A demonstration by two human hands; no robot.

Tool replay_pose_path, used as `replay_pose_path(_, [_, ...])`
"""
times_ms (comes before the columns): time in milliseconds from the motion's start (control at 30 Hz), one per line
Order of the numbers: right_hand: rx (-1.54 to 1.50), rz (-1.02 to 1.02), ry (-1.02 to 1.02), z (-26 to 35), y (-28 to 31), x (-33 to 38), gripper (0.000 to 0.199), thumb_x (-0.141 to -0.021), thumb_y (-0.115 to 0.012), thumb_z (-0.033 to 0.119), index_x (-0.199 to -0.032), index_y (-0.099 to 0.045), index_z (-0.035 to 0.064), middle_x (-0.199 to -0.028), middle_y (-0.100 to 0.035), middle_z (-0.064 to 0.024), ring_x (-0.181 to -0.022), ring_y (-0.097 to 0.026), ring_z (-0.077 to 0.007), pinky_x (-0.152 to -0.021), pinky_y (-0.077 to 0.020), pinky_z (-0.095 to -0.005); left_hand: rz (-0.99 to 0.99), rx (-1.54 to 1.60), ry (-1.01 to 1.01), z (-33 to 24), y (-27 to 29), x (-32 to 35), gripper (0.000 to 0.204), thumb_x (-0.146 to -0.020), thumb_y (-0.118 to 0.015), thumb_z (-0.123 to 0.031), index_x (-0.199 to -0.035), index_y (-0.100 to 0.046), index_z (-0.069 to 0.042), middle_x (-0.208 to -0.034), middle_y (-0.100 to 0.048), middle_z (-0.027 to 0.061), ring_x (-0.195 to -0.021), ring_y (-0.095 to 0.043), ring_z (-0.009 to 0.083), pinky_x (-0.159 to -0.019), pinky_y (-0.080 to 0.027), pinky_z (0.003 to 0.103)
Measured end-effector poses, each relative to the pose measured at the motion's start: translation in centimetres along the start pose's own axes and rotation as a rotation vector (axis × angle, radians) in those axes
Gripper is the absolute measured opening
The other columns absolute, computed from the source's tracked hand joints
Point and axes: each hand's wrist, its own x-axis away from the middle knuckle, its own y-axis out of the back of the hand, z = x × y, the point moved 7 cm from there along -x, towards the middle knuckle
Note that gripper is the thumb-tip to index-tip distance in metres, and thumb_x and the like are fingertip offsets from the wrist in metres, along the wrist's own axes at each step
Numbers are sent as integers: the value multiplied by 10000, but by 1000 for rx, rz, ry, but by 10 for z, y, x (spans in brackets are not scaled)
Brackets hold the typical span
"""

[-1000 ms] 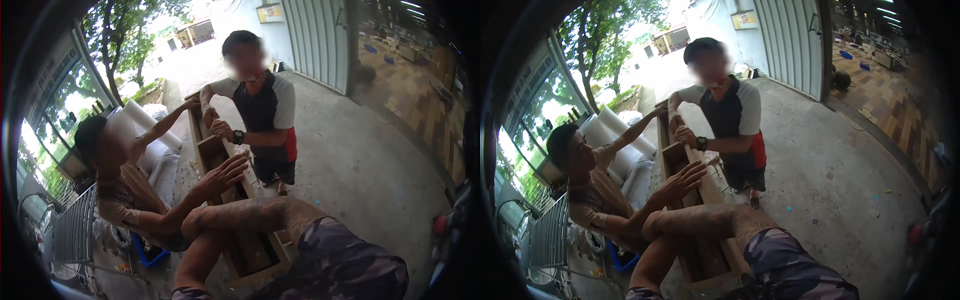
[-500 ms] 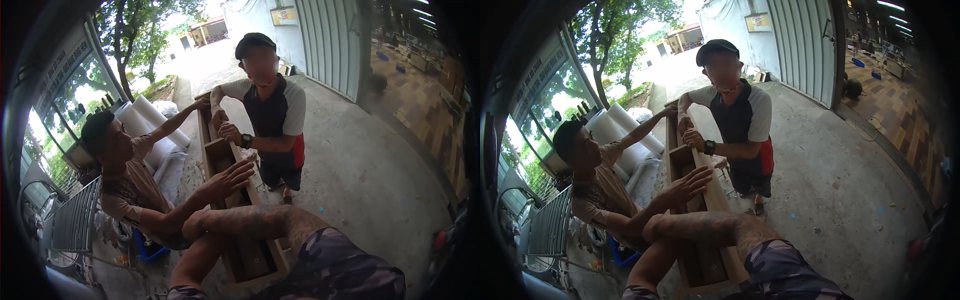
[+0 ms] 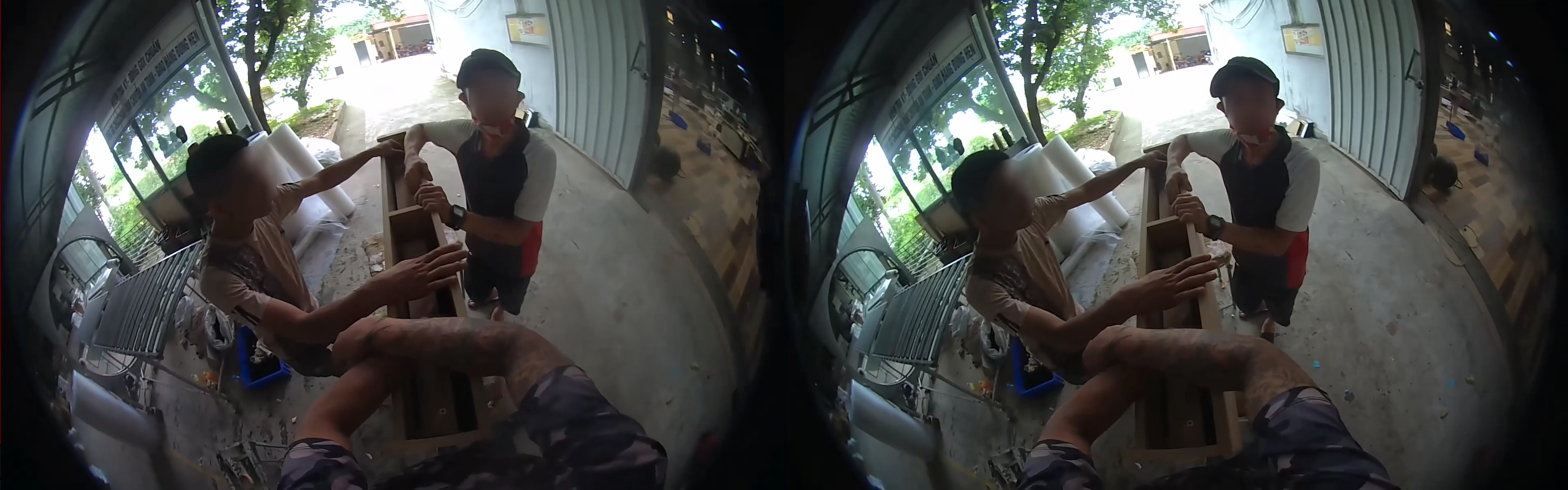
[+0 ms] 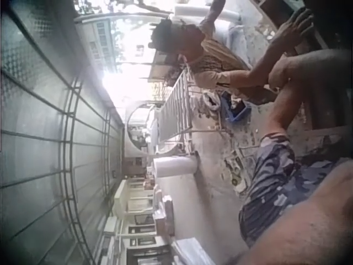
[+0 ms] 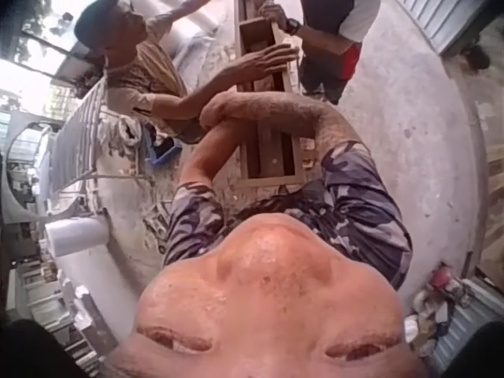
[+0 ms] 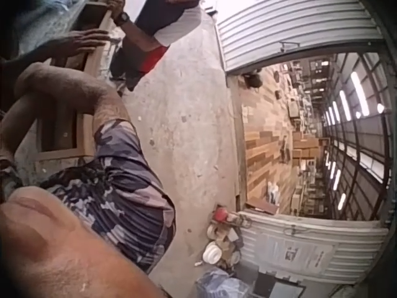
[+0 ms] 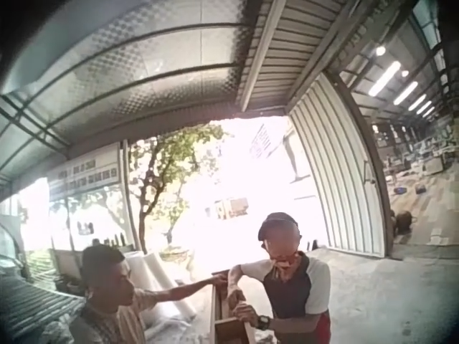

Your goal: Assembling wooden drawers and checking their alignment in a factory.

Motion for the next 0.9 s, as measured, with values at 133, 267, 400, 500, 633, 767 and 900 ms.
replay_pose_path(133, [-83, -12, 6, -10, -5, 3, 343, -834, -713, 243, -1156, -786, 154, -1096, -776, -101, -1039, -751, -304, -860, -582, -416, -64, 39, -52, -6, -5, 6, 597, -956, -606, -63, -1481, -323, -41, -1628, -343, 211, -1550, -292, 433, -1274, -326, 498])
replay_pose_path(267, [19, 0, 49, -18, -26, -33, 353, -838, -710, 227, -1176, -779, 154, -1077, -777, -100, -1052, -749, -298, -856, -582, -416, -69, -15, -95, -7, -2, 24, 614, -954, -618, -77, -1493, -325, -45, -1634, -336, 212, -1551, -293, 430, -1264, -337, 512])
replay_pose_path(400, [-23, -2, 83, -16, -22, -26, 337, -876, -707, 226, -1195, -754, 128, -1067, -774, -116, -1038, -744, -298, -866, -580, -422, -42, -75, -108, -8, -5, 13, 629, -954, -634, -116, -1498, -325, -50, -1639, -333, 210, -1552, -293, 430, -1261, -340, 518])
replay_pose_path(500, [10, -34, 207, 4, 8, -10, 334, -891, -718, 266, -1192, -757, 127, -1087, -772, -99, -1073, -731, -275, -891, -564, -395, -21, -139, -99, -6, 2, 16, 641, -954, -645, -146, -1502, -325, -54, -1642, -331, 208, -1552, -293, 429, -1258, -342, 522])
replay_pose_path(633, [-124, -488, 557, -2, 67, 20, 250, -951, -683, 225, -1171, -742, 124, -1043, -761, -113, -992, -737, -283, -831, -560, -382, -100, 63, -93, -11, 6, 5, 710, -961, -674, -296, -1539, -322, -83, -1659, -323, 186, -1545, -336, 390, -1248, -348, 531])
replay_pose_path(767, [-222, -921, 416, 12, 119, 161, 231, -985, -664, 164, -1190, -716, 70, -1058, -747, -157, -985, -736, -365, -851, -572, -431, -500, 45, 57, -18, 14, 8, 608, -971, -663, -439, -1455, -524, -99, -1537, -520, 170, -1366, -581, 329, -1136, -481, 493])
replay_pose_path(900, [-311, -1410, 293, -19, 36, 270, 183, -957, -695, -1, -1139, -687, 19, -1014, -745, -129, -880, -745, -237, -787, -591, -352, -163, 123, 199, -45, -4, -6, 542, -965, -662, -443, -1369, -580, -91, -1442, -575, 176, -1285, -618, 338, -1077, -510, 485])
